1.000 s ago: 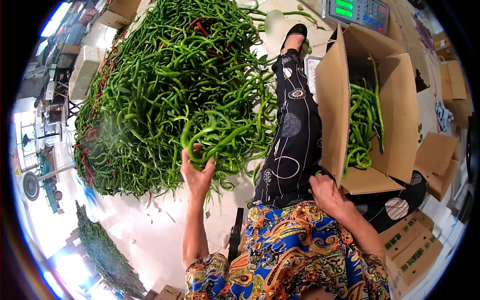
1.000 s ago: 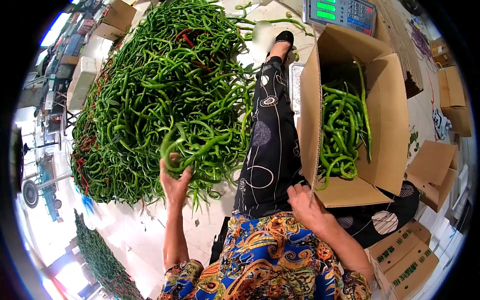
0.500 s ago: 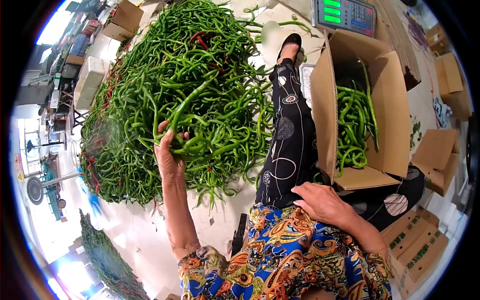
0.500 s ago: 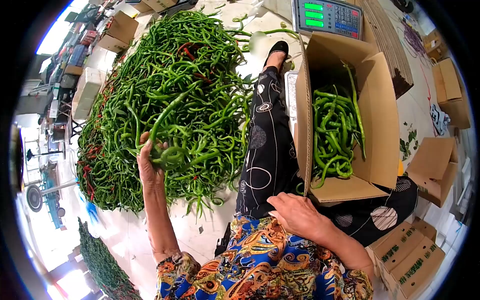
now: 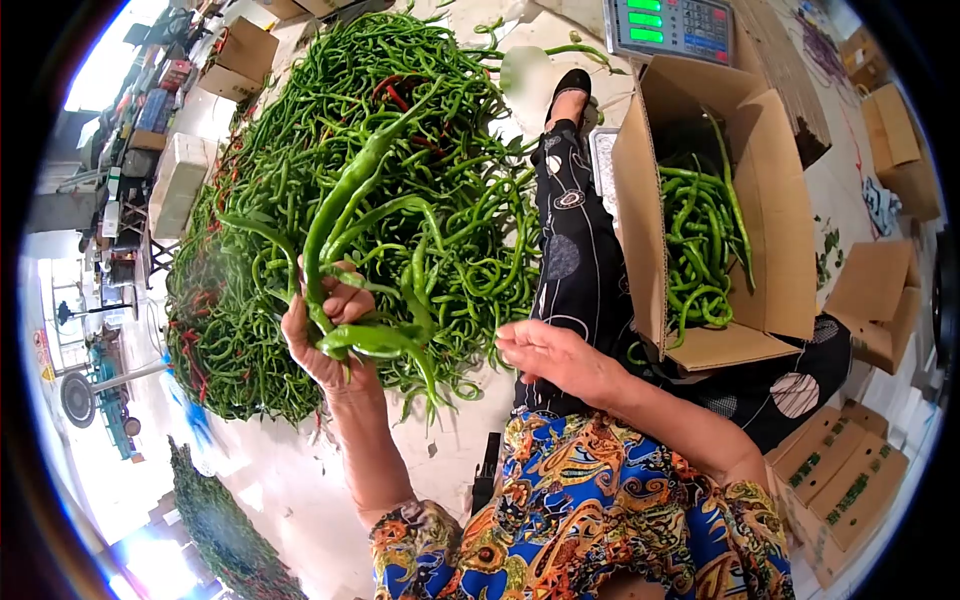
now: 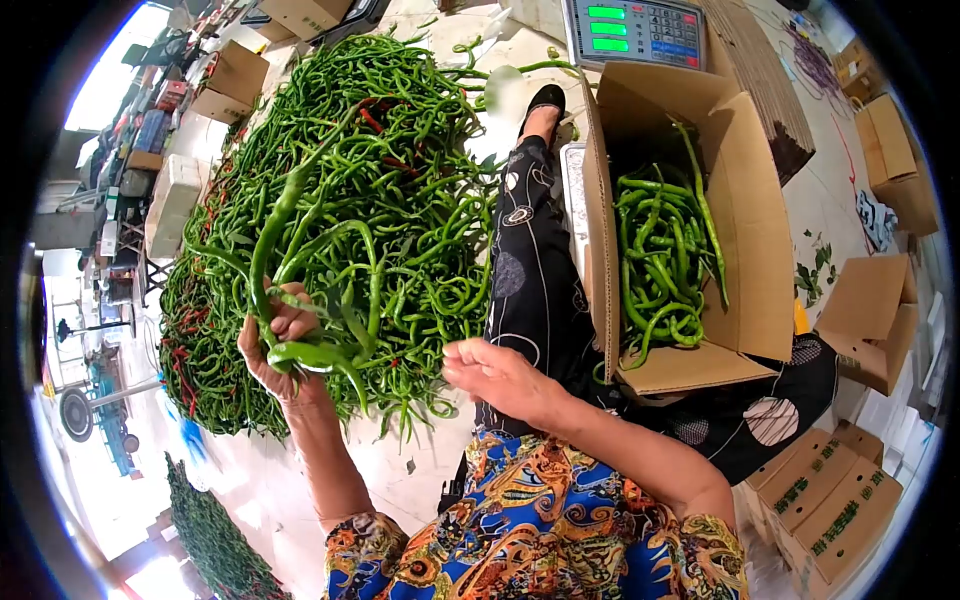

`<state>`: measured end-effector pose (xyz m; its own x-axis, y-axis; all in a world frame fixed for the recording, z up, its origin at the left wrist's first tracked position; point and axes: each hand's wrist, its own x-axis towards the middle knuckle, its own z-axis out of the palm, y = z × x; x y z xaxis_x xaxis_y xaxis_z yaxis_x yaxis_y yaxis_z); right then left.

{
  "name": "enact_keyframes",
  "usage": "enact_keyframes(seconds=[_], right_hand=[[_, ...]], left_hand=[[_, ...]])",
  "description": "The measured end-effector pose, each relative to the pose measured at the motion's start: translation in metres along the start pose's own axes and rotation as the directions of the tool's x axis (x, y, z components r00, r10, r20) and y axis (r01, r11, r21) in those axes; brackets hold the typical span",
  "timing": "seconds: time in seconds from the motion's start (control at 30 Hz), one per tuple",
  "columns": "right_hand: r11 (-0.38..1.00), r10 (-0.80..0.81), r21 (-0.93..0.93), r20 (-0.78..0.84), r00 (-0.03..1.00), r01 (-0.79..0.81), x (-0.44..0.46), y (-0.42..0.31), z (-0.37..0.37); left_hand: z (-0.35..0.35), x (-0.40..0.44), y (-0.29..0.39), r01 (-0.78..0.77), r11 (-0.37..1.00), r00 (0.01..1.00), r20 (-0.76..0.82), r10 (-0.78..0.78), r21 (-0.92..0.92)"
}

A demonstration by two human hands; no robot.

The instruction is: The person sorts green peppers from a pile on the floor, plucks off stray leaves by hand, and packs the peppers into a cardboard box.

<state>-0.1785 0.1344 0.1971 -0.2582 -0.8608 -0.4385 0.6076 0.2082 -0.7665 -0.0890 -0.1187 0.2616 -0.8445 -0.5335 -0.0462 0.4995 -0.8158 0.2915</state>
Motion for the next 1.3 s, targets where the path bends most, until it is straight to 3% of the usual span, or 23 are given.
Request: enact_keyframes(seconds=[0.07, 0.13, 0.23, 0.3, 0.37, 0.43, 0.5, 0.53, 0.6, 0.7, 0.77, 0.83, 0.97, 1.03, 1.1, 1.17, 1.2, 1.23, 1.3], right_hand=[[0.997, 0.03, 0.072, 0.002, 1.0, -0.03, 0.009, -0.014, 0.0], [0.938, -0.014, 0.346, 0.05, 0.999, -0.004, 0.022, -0.01, 0.005], [0.69, -0.14, 0.723, 0.189, 0.972, -0.041, 0.034, -0.023, 0.014], [0.73, -0.244, 0.677, 0.13, 0.961, 0.094, 0.028, -0.038, 0.015], [0.742, -0.262, 0.643, 0.022, 0.965, 0.187, 0.022, -0.048, 0.009], [0.758, -0.252, 0.628, 0.033, 0.967, 0.176, 0.019, -0.053, -0.002], [0.718, -0.36, 0.654, 0.054, 0.932, 0.239, 0.014, -0.056, -0.004], [0.676, -0.368, 0.702, 0.057, 0.928, 0.224, 0.012, -0.058, -0.003], [0.745, -0.323, 0.608, -0.03, 0.946, 0.274, 0.008, -0.065, 0.002], [0.758, -0.344, 0.547, -0.126, 0.93, 0.355, 0.01, -0.066, 0.004], [0.758, -0.319, 0.524, -0.222, 0.921, 0.389, 0.008, -0.071, -0.002], [0.716, -0.467, 0.484, -0.204, 0.86, 0.503, 0.009, -0.073, -0.011], [0.745, -0.54, 0.397, -0.112, 0.834, 0.536, 0.0, -0.088, -0.019], [0.79, -0.497, 0.368, -0.086, 0.864, 0.491, -0.013, -0.101, -0.017], [0.848, -0.492, 0.195, -0.056, 0.869, 0.492, -0.027, -0.111, -0.025], [0.845, -0.502, 0.198, -0.026, 0.864, 0.497, -0.044, -0.122, -0.038], [0.824, -0.529, 0.23, -0.014, 0.848, 0.518, -0.05, -0.126, -0.049], [0.804, -0.537, 0.25, -0.085, 0.839, 0.54, -0.062, -0.133, -0.05], [0.799, -0.582, 0.122, -0.091, 0.808, 0.589, -0.086, -0.148, -0.064]], left_hand=[[0.01, -0.004, -0.015, 0.044, 0.993, 0.998, 0.039, -0.04, -0.108], [0.022, -0.004, -0.035, 0.106, 0.971, 0.99, 0.11, -0.084, -0.214], [0.026, -0.002, -0.061, 0.167, 0.942, 0.968, 0.23, -0.101, -0.29], [0.017, -0.002, -0.065, 0.15, 0.968, 0.973, 0.203, -0.108, -0.201], [0.005, -0.006, -0.067, 0.037, 0.999, 0.999, 0.041, -0.037, -0.007], [-0.003, -0.007, -0.068, 0.022, 0.993, 0.998, 0.059, -0.029, 0.114], [-0.007, -0.009, -0.068, 0.02, 0.982, 0.999, 0.02, -0.024, 0.19], [-0.01, -0.009, -0.069, 0.03, 0.985, 1.0, -0.004, -0.03, 0.169], [-0.017, -0.008, -0.074, 0.073, 0.993, 0.996, 0.038, -0.076, 0.097], [-0.012, -0.009, -0.089, 0.065, 0.964, 0.998, -0.018, -0.062, 0.259], [-0.015, -0.003, -0.094, 0.092, 0.95, 0.991, 0.068, -0.117, 0.298], [-0.008, -0.004, -0.104, 0.107, 0.94, 0.991, 0.047, -0.129, 0.324], [-0.006, -0.005, -0.118, 0.184, 0.918, 0.979, 0.02, -0.204, 0.351], [0.001, -0.005, -0.127, 0.18, 0.895, 0.984, -0.058, -0.171, 0.408], [0.018, -0.002, -0.135, 0.172, 0.863, 0.984, -0.116, -0.132, 0.474], [0.043, 0.004, -0.143, 0.168, 0.785, 0.981, -0.182, -0.071, 0.596], [0.052, 0.007, -0.146, 0.149, 0.754, 0.988, -0.132, -0.084, 0.64], [0.053, 0.013, -0.143, 0.139, 0.713, 0.981, 0.003, -0.193, 0.687], [0.081, 0.025, -0.155, 0.115, 0.713, 0.967, 0.086, -0.239, 0.692]])
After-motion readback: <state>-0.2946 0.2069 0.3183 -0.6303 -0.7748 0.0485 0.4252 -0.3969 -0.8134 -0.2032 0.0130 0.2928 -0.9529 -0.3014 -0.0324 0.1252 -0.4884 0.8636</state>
